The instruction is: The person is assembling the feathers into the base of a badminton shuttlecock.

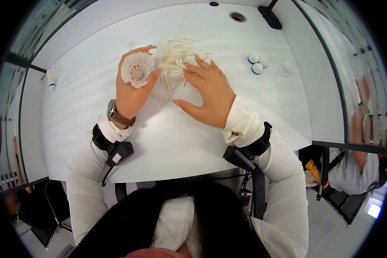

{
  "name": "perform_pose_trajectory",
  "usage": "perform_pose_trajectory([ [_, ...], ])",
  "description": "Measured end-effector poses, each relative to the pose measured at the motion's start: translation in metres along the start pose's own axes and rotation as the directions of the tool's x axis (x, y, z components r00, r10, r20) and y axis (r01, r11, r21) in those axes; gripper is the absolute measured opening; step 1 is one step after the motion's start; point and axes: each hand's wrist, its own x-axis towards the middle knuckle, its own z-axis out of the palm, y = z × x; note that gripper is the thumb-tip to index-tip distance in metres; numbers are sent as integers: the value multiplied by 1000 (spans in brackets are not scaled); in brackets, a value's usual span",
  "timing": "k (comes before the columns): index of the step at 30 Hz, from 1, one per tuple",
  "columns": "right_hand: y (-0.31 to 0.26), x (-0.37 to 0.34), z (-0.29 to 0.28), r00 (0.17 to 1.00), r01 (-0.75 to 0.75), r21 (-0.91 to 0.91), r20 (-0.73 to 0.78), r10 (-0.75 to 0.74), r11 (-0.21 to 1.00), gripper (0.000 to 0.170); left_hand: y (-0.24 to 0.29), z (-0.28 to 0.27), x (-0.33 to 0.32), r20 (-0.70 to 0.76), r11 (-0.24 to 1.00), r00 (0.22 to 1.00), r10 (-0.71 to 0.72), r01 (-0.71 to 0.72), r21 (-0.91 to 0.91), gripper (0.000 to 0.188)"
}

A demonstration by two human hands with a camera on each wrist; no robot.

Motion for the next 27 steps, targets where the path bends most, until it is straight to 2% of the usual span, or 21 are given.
perform_pose_trajectory([
  [3, 1, 1, -2, 999, -3, 18, -32, 4, 1000, 54, 2, 0, -1, 29, 992, 995, -91, 93, -81, 44],
  [6, 2, -2, -1, 996, 12, 52, -85, -8, 999, 50, 6, 1, -1, 38, 985, 995, -98, 102, -137, 41],
  [11, -1, 0, -6, 994, -41, 182, -87, 58, 982, 39, 11, 1, -1, 27, 990, 994, -102, 104, -100, 38],
  [17, -5, 3, -10, 980, -37, 356, -170, 103, 934, 30, 5, 0, -1, 42, 988, 994, -103, 107, -115, 37],
  [21, -6, 5, -15, 965, -66, 421, -204, 165, 905, 27, 8, 0, 0, 54, 982, 989, -141, 146, -120, 35],
  [27, -6, 6, -15, 942, -59, 522, -253, 221, 851, 36, 6, -1, 0, 113, 979, 984, -137, 152, -137, 43],
])
